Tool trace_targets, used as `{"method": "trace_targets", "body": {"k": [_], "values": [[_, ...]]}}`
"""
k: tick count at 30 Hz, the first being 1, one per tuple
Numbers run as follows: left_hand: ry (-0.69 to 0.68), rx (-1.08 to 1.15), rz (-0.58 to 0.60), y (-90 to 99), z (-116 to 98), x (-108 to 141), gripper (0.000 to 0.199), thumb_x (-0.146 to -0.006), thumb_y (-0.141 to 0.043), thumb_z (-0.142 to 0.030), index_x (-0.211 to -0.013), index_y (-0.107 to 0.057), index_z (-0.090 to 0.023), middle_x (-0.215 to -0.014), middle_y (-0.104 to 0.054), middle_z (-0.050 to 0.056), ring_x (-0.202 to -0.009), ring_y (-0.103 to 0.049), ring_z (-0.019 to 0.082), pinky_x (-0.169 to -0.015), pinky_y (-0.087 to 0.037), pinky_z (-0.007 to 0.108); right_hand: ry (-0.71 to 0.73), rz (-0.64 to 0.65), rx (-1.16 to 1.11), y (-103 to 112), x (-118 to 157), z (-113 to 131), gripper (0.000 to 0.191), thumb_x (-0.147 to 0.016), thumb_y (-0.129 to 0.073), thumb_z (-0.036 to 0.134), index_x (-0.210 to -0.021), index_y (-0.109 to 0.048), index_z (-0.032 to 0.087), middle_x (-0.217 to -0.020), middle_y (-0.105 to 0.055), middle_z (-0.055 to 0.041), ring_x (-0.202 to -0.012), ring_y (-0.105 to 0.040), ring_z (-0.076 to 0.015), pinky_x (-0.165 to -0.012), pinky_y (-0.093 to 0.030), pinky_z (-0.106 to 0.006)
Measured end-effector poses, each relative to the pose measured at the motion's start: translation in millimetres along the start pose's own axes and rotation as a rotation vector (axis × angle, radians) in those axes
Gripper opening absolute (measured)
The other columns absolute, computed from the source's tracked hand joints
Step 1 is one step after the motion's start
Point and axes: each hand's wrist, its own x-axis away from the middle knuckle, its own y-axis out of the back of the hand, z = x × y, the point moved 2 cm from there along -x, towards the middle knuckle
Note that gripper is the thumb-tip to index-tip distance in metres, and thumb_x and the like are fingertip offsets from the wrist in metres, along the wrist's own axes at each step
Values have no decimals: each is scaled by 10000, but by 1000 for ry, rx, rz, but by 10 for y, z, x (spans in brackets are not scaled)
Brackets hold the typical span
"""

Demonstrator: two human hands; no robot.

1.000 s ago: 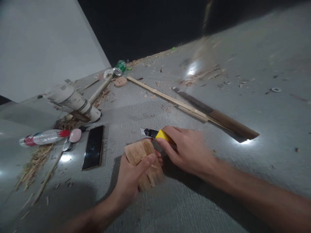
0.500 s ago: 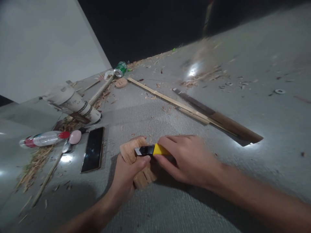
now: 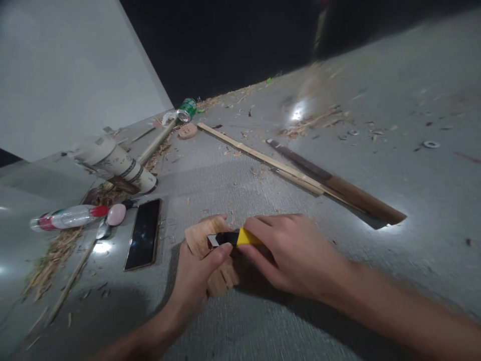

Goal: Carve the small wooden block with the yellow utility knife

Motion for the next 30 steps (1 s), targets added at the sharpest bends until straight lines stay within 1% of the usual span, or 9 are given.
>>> {"method": "trace_targets", "body": {"k": [4,7,11,14,18,20,24,30], "values": [[2,-20,1,-38,-54,6,395,-781,-900,-271,-1158,-782,-248,-955,-765,5,-833,-710,155,-786,-611,259,-9,18,-2,63,1,11,295,-1098,-454,396,-854,-520,244,-739,-643,4,-597,-564,-165,-581,-253,-348],[14,-40,-15,-57,-69,13,350,-783,-896,-285,-1113,-793,-230,-933,-768,13,-832,-718,165,-775,-612,262,-22,3,33,68,10,24,290,-1091,-464,398,-855,-535,245,-730,-647,1,-586,-586,-175,-577,-248,-346],[87,-75,-63,-48,-20,36,284,-775,-910,-375,-950,-787,-188,-845,-742,24,-759,-702,177,-702,-601,271,-25,-71,105,8,44,75,274,-1092,-462,394,-884,-550,237,-716,-647,-5,-573,-607,-186,-565,-253,-340],[99,-118,-101,-25,17,60,300,-779,-907,-426,-820,-748,-175,-785,-708,28,-720,-677,178,-662,-582,268,-19,-152,133,-51,62,126,279,-1097,-453,392,-883,-532,232,-717,-642,-7,-572,-614,-184,-564,-288,-333],[74,-103,-103,-24,30,81,310,-834,-870,-454,-868,-747,-172,-818,-701,31,-731,-666,172,-676,-582,267,-25,-218,163,-114,53,176,288,-1102,-444,392,-868,-506,236,-691,-611,4,-567,-617,-186,-570,-325,-332],[64,-83,-104,-34,28,84,315,-847,-866,-455,-928,-753,-173,-828,-701,26,-730,-665,166,-676,-586,263,-30,-235,175,-134,44,194,291,-1103,-442,388,-863,-505,237,-683,-603,8,-565,-620,-186,-569,-325,-334],[29,-40,-133,-63,10,90,319,-864,-865,-417,-1049,-749,-183,-894,-731,28,-795,-698,171,-722,-603,262,-46,-239,154,-153,37,220,302,-1109,-437,397,-864,-506,234,-693,-621,6,-561,-622,-178,-560,-318,-328],[10,59,-83,-115,-14,114,270,-904,-837,-405,-1049,-753,-194,-942,-772,37,-862,-750,198,-816,-634,309,-62,-261,91,-173,45,249,300,-1101,-457,402,-862,-519,231,-685,-617,11,-557,-607,-167,-555,-322,-312]]}}
